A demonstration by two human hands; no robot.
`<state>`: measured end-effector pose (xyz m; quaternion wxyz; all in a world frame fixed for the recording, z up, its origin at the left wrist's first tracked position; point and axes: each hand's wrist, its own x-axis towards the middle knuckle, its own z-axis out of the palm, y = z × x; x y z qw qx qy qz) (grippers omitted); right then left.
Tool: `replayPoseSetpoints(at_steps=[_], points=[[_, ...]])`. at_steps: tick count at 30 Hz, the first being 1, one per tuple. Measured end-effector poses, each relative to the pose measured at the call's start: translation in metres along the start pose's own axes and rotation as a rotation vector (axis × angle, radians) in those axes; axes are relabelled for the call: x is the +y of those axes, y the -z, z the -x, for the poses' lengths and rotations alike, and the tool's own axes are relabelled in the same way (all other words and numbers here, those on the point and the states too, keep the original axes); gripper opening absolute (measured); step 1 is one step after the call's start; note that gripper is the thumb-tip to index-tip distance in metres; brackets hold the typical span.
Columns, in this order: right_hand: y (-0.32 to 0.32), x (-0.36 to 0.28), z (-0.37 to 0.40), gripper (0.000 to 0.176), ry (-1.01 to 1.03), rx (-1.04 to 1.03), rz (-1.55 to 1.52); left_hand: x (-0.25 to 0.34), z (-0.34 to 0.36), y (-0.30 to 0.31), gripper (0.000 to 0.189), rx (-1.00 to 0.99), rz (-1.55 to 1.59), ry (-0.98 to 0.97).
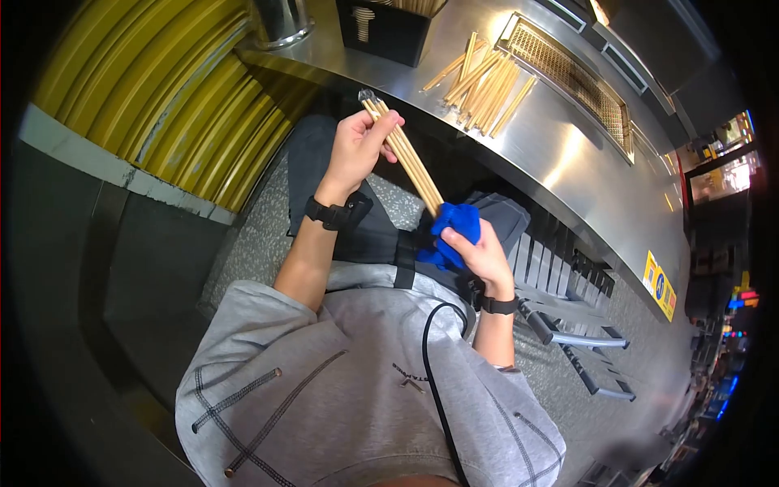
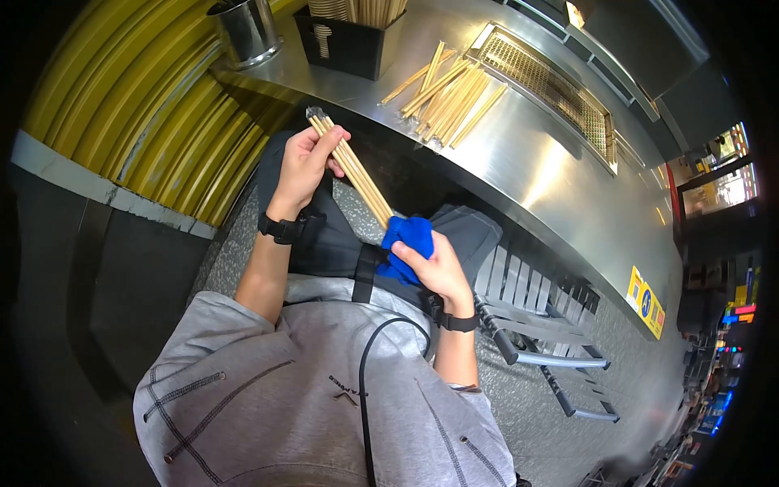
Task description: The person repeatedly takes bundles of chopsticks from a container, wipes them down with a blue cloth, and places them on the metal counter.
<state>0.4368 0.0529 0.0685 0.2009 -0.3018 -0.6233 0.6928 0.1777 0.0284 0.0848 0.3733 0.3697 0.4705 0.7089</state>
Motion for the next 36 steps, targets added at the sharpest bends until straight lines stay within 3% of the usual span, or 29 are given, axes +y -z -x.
replayPoseSetpoints(at_steps=[4,7,10,12,20,22,24,30,34,36], points=[[0.007,-0.008,0.003,0.025,0.022,0.024,-0.001,0.000,-0.002,0.000,0.026,0.013,0.021,0.051],[0.002,-0.003,-0.002,0.022,0.038,0.079,-0.042,0.002,0.005,-0.011,0.027,-0.126,-0.019,0.133],[-0.008,0.005,-0.014,0.021,0.074,0.137,-0.109,-0.015,0.010,-0.023,0.027,-0.409,-0.123,0.242],[-0.017,0.002,-0.017,0.020,0.094,0.190,-0.196,-0.019,0.014,-0.034,0.027,-0.386,-0.035,0.265],[-0.003,0.006,-0.005,0.020,0.044,0.240,-0.189,0.013,-0.021,-0.042,0.025,-0.265,-0.194,0.081],[0.003,0.016,-0.003,0.019,0.045,0.340,-0.218,0.025,-0.043,-0.049,0.030,-0.334,-0.414,0.095],[0.006,0.017,0.000,0.020,0.042,0.381,-0.270,0.015,-0.077,-0.055,0.035,-0.317,-0.658,-0.084],[0.012,0.018,0.007,0.021,0.041,0.415,-0.274,0.025,-0.154,-0.101,0.046,-0.432,-0.992,-0.125],[0.013,0.014,0.009,0.021,0.041,0.424,-0.282,0.019,-0.167,-0.113,0.052,-0.156,-1.228,-0.268],[0.012,0.014,0.011,0.021,0.042,0.437,-0.304,0.018,-0.158,-0.112,0.046,-0.021,-0.977,-0.335]])
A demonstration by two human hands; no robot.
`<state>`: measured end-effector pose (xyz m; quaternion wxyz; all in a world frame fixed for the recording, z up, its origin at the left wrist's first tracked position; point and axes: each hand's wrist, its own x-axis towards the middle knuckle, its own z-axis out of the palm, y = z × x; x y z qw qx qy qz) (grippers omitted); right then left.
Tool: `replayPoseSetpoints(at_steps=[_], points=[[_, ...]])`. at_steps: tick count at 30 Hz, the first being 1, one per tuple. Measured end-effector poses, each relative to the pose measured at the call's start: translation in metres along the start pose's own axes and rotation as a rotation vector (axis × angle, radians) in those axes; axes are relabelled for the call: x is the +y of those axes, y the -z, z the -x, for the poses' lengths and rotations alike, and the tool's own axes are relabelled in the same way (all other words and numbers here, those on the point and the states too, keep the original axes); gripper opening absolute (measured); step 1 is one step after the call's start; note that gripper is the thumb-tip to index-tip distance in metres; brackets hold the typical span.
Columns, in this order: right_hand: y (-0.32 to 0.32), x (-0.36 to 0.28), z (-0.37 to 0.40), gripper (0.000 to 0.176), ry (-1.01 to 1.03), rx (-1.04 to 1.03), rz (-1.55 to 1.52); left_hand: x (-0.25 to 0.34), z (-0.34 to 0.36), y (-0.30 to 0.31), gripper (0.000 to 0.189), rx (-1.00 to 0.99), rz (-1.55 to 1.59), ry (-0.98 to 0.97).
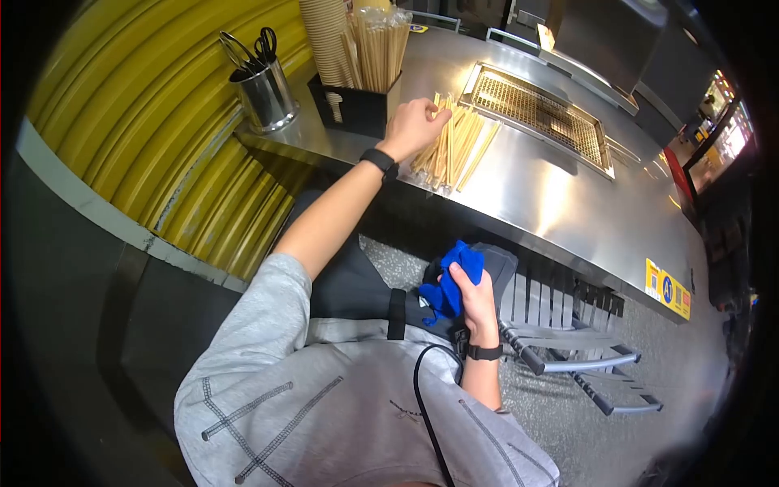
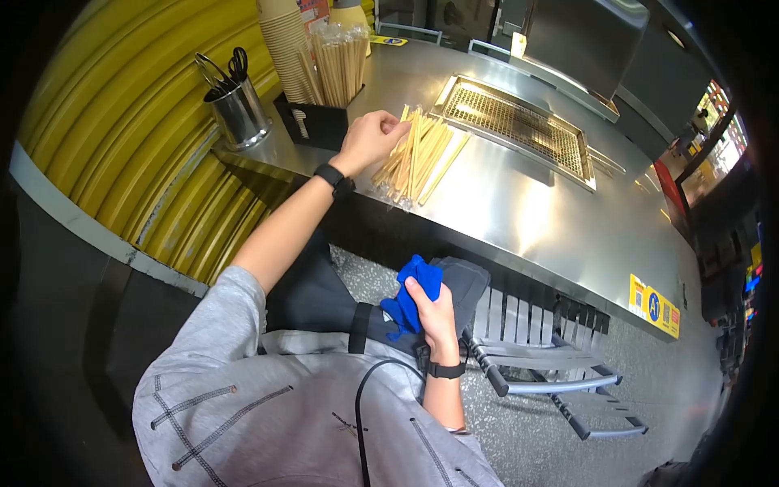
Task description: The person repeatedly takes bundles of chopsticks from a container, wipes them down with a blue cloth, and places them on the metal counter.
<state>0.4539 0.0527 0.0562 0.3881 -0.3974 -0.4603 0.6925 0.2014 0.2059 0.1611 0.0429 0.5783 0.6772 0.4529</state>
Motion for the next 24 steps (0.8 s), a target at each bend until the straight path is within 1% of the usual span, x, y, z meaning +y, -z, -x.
replayPoseSetpoints(at_steps=[2,3,4,6,8,9,12,13,16,19,22,24], points=[[0.000,0.001,0.000,0.021,-0.017,-0.002,-0.014,-0.004,0.007,0.004,0.043,0.209,0.162,0.001],[0.001,0.002,-0.001,0.021,-0.019,-0.007,-0.023,-0.013,0.005,0.006,0.038,0.395,0.246,-0.044],[0.001,0.003,-0.003,0.020,-0.018,-0.012,-0.034,-0.022,0.002,0.012,0.041,0.511,0.305,-0.008],[-0.002,0.002,-0.004,0.020,-0.025,-0.001,-0.033,-0.039,-0.009,0.030,0.050,0.724,0.268,0.001],[-0.004,0.007,-0.008,0.019,-0.020,0.011,-0.034,-0.069,-0.026,0.045,0.060,0.844,0.054,-0.080],[-0.008,0.004,-0.008,0.020,-0.014,-0.009,-0.042,-0.072,-0.031,0.054,0.054,0.849,0.027,-0.095],[-0.012,0.012,-0.013,0.020,0.001,-0.057,-0.023,-0.078,-0.037,0.080,0.042,0.397,0.193,-0.021],[-0.014,0.011,-0.013,0.020,0.000,-0.065,-0.021,-0.071,-0.035,0.085,0.032,0.377,0.082,-0.060],[-0.021,0.006,-0.008,0.019,-0.011,-0.086,-0.020,-0.065,-0.040,0.092,0.032,0.306,0.023,-0.108],[-0.023,0.003,-0.005,0.019,-0.034,-0.093,-0.037,-0.055,-0.047,0.096,0.030,0.296,0.003,-0.092],[-0.025,0.000,-0.004,0.019,-0.040,-0.082,-0.024,-0.057,-0.057,0.097,0.028,0.344,0.031,-0.088],[-0.025,0.001,-0.004,0.019,-0.033,-0.083,-0.013,-0.057,-0.059,0.098,0.028,0.361,0.158,-0.143]])
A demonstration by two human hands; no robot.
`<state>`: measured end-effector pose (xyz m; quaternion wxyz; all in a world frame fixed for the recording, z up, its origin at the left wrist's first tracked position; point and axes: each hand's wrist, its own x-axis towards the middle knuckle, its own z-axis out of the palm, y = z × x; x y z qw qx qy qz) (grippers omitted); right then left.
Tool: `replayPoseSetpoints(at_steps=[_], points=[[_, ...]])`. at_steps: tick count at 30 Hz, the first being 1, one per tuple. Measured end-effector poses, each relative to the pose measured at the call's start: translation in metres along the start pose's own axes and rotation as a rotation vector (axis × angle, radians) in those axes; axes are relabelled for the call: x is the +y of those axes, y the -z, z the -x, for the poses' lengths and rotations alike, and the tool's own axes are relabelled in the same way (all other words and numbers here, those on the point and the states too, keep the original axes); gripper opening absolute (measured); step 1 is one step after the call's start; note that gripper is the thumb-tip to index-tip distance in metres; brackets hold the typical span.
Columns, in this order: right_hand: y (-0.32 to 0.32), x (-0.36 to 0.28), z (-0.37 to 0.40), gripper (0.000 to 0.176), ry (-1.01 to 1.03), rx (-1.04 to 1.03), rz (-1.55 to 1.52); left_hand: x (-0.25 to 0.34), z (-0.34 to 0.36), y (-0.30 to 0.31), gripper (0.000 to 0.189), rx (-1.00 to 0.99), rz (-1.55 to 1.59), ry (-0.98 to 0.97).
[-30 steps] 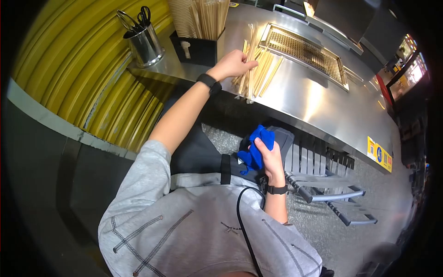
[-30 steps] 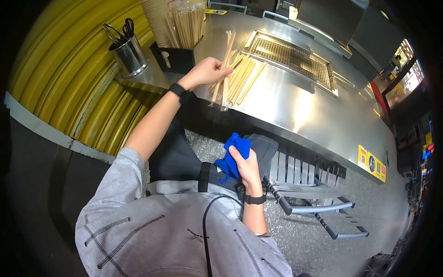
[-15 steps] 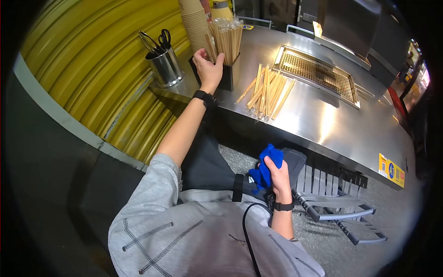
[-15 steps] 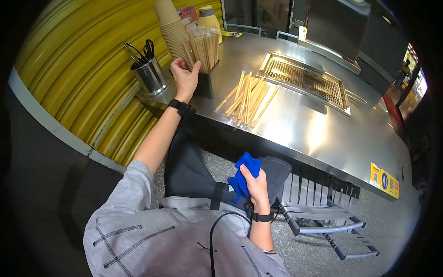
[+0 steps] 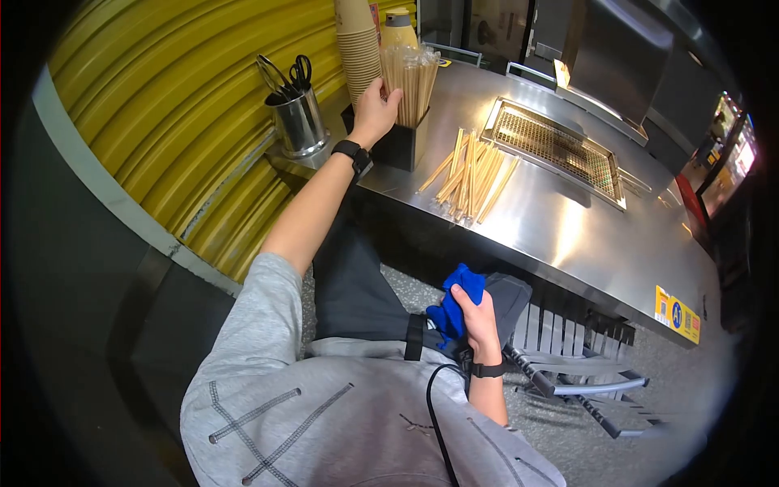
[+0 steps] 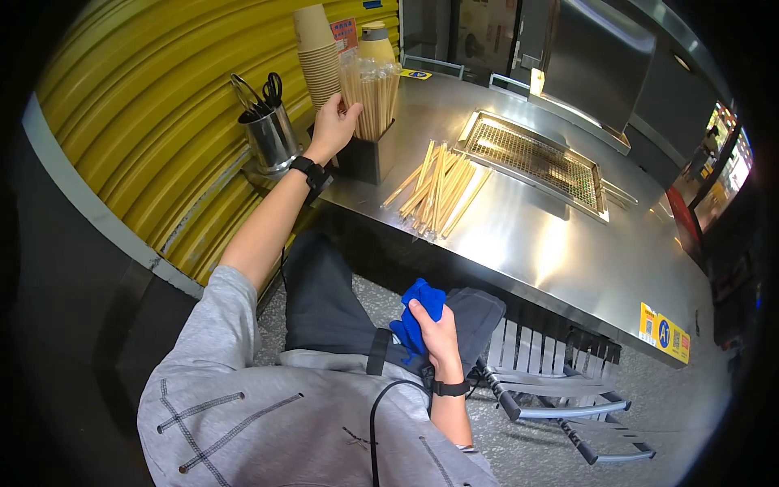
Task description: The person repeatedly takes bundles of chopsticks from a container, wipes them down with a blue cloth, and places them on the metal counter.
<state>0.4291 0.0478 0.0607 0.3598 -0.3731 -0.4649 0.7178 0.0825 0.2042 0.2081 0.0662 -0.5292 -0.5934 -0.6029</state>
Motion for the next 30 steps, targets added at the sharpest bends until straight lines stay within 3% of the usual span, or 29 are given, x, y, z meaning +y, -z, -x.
replayPoseSetpoints(at_steps=[10,13,19,22,27,30], points=[[-0.007,0.003,-0.001,0.021,0.012,-0.034,0.007,0.001,-0.016,0.025,0.024,-0.069,0.194,-0.010],[-0.010,0.002,0.000,0.022,0.001,-0.039,0.012,0.006,-0.018,0.033,0.024,-0.147,0.168,0.094],[-0.008,0.007,-0.001,0.022,-0.007,-0.048,0.028,0.013,-0.018,0.035,0.023,-0.073,0.272,0.094],[-0.004,0.012,-0.005,0.024,0.002,-0.019,0.032,0.023,-0.024,0.042,0.023,0.014,0.325,-0.012],[-0.009,0.004,-0.002,0.044,0.082,0.001,-0.167,0.049,-0.030,0.065,0.021,0.240,0.392,-0.123],[-0.008,0.003,-0.005,0.059,0.177,-0.015,-0.325,0.077,-0.019,0.084,0.016,0.369,0.556,-0.320]])
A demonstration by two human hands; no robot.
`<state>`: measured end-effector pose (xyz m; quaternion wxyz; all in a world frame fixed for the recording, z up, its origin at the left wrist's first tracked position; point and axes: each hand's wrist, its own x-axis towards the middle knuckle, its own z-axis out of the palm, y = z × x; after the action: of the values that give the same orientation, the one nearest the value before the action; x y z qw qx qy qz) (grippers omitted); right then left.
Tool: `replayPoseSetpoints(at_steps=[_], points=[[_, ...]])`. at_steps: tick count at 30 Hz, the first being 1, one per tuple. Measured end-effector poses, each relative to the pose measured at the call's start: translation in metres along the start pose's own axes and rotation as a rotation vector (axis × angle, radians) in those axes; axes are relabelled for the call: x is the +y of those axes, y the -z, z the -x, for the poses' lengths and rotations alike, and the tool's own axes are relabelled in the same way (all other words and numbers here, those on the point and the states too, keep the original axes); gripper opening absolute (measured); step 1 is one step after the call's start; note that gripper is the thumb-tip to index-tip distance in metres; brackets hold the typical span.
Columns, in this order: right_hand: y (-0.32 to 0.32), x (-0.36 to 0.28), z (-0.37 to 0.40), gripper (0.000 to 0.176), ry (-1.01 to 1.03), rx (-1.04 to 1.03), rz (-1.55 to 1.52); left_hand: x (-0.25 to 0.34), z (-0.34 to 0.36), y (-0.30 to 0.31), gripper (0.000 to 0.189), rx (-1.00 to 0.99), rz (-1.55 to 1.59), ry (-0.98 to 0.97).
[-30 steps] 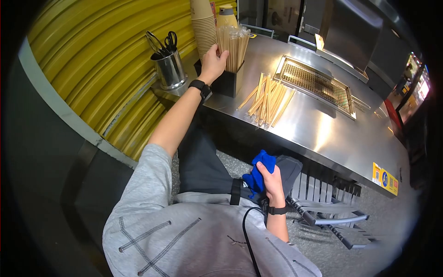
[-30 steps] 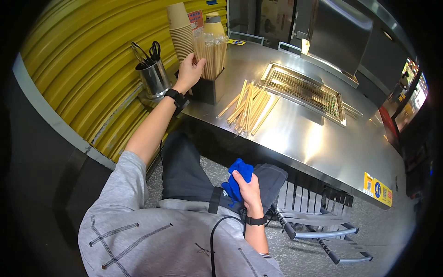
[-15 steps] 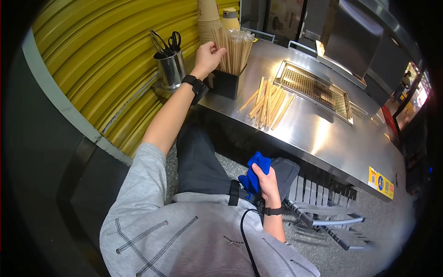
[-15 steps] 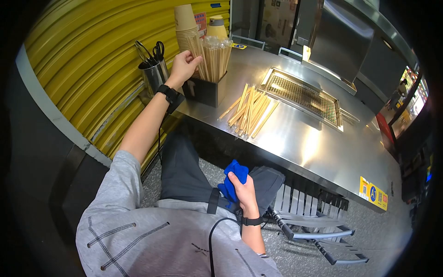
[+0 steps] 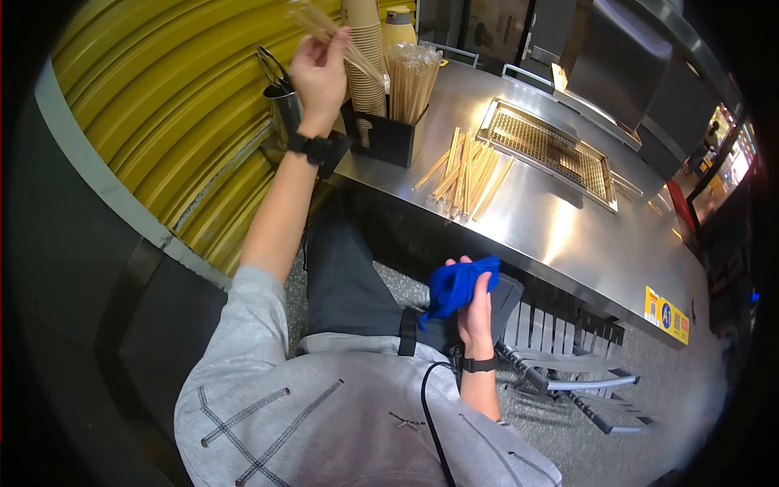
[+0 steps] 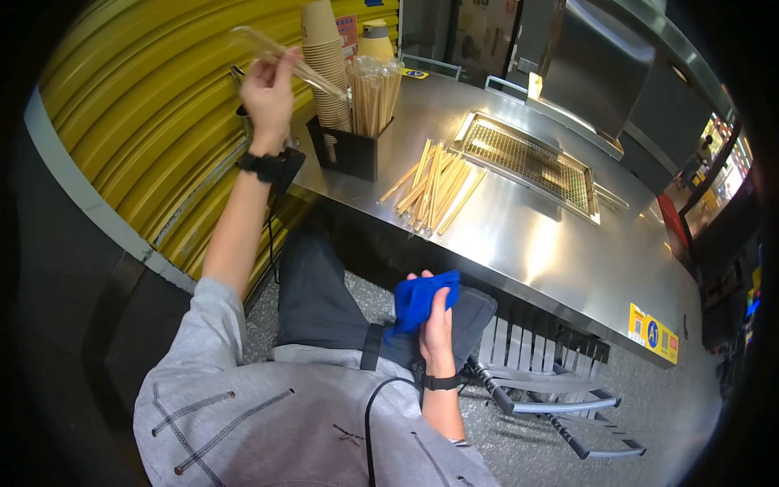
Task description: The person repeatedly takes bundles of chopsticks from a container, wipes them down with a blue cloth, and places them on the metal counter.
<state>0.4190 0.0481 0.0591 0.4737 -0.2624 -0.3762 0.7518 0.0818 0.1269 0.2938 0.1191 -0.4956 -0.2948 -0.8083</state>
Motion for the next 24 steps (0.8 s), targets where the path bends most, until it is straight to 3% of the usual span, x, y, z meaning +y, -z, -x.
replayPoseSetpoints(at_steps=[3,6,9,12,14,19,24], points=[[0.003,-0.007,-0.004,0.075,0.073,-0.021,-0.088,0.049,0.016,-0.004,0.013,-0.012,0.125,0.025],[-0.002,-0.021,-0.010,0.079,0.181,-0.027,-0.118,0.083,0.054,0.001,0.020,-0.342,0.027,0.345],[-0.011,-0.033,-0.012,0.081,0.253,-0.128,-0.104,0.094,0.113,-0.011,0.024,-0.540,0.223,0.755],[-0.019,-0.042,-0.006,0.070,0.142,-0.243,0.159,0.082,0.168,-0.023,0.027,-0.602,0.281,0.949],[-0.025,-0.034,-0.006,0.053,0.198,-0.200,0.429,0.073,0.191,-0.027,0.033,-0.612,0.351,1.032],[-0.022,-0.019,-0.003,0.035,0.103,-0.096,0.385,0.059,0.217,-0.023,0.038,-0.661,0.339,1.037],[-0.022,-0.022,-0.003,0.029,0.061,-0.085,0.370,0.069,0.221,-0.009,0.041,-0.837,0.313,1.212]])
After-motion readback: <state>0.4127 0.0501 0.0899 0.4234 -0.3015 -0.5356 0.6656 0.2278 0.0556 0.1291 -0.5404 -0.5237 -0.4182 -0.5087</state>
